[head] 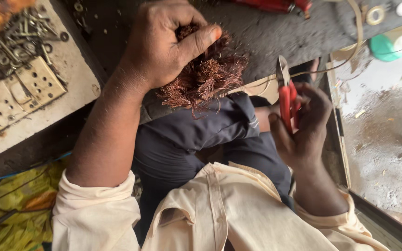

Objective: The person uses red-handled pliers to cut a bundle of copper wire into smaller pieces on a cluttered workbench. They repeatedly gather the wire, cut sections, and place the cut pieces on the bench.

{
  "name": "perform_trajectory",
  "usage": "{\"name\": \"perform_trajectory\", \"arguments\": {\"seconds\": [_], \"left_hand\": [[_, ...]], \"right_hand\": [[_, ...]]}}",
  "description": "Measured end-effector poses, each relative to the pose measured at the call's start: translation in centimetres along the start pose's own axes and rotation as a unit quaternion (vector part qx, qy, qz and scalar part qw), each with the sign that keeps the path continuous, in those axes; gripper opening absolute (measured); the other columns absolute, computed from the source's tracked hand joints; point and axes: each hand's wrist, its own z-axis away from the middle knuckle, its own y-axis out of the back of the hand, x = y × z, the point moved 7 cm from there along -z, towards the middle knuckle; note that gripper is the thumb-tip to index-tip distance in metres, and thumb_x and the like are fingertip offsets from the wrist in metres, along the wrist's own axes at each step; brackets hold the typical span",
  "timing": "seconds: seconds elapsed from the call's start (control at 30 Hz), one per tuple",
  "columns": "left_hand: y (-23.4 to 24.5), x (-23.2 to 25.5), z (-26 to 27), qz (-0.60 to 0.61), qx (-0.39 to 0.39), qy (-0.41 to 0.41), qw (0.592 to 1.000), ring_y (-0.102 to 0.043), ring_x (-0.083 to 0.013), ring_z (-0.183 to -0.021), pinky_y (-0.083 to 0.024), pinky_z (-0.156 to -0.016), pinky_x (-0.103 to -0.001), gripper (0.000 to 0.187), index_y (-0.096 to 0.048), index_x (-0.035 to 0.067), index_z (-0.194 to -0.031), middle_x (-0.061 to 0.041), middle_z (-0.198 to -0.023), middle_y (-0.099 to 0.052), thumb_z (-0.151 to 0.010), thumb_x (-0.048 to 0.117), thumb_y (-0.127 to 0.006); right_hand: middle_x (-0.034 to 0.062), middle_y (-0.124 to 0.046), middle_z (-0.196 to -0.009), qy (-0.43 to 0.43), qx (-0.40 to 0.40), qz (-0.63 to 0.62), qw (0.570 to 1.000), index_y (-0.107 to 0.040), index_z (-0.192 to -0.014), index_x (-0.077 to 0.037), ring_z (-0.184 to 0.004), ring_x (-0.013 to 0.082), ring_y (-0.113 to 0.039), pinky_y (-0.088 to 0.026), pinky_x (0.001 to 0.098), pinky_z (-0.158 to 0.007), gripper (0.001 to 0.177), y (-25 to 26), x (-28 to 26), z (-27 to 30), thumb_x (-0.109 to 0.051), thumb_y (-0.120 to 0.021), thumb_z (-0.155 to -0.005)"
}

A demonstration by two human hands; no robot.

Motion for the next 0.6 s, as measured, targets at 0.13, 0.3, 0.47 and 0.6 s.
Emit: {"name": "perform_trajectory", "arguments": {"seconds": [0.13, 0.3, 0.47, 0.6], "left_hand": [[0.1, -0.3, 0.0, 0.021, 0.026, 0.007, 0.999, -0.073, -0.0152, -0.085, -0.058, -0.075, -0.031, 0.025, -0.077, 0.005, -0.097, -0.006, -0.092, -0.075, -0.107, 0.027, -0.077], [0.5, -0.4, -0.2, 0.009, 0.05, 0.032, 0.998, -0.074, -0.0191, -0.083, -0.058, -0.072, -0.034, 0.027, -0.077, 0.004, -0.094, -0.006, -0.088, -0.075, -0.102, 0.03, -0.079], [0.5, -0.1, -0.2, 0.013, 0.058, 0.039, 0.997, -0.075, -0.0191, -0.081, -0.058, -0.071, -0.034, 0.027, -0.077, 0.004, -0.091, -0.007, -0.086, -0.076, -0.099, 0.03, -0.079], [0.7, 0.2, -0.2, -0.006, 0.072, 0.022, 0.997, -0.075, -0.0209, -0.081, -0.057, -0.071, -0.035, 0.028, -0.076, 0.003, -0.092, -0.01, -0.086, -0.075, -0.1, 0.029, -0.08]], "right_hand": [[0.0213, -0.055, -0.138, 0.076, -0.03, 0.166, 0.983, -0.056, -0.142, -0.003, -0.121, 0.0364, -0.063, -0.057, 0.0374, -0.1, 0.052, 0.1, -3.0, -4.0, -0.003, -0.079, -0.095], [0.0188, -0.058, -0.145, 0.173, -0.012, 0.279, 0.945, -0.06, -0.137, -0.006, -0.135, 0.0419, -0.055, -0.047, 0.0496, -0.115, 0.051, -2.3, -4.7, -7.8, -0.013, -0.085, -0.093], [0.0166, -0.059, -0.143, 0.268, 0.032, 0.208, 0.94, -0.056, -0.139, -0.007, -0.134, 0.0406, -0.055, -0.044, 0.0518, -0.118, 0.055, -3.7, -7.6, -4.8, -0.013, -0.084, -0.092], [0.0162, -0.059, -0.136, 0.321, 0.021, 0.202, 0.925, -0.058, -0.134, -0.01, -0.127, 0.0398, -0.055, -0.044, 0.053, -0.112, 0.052, -6.2, -8.5, -3.3, -0.016, -0.088, -0.092]]}}
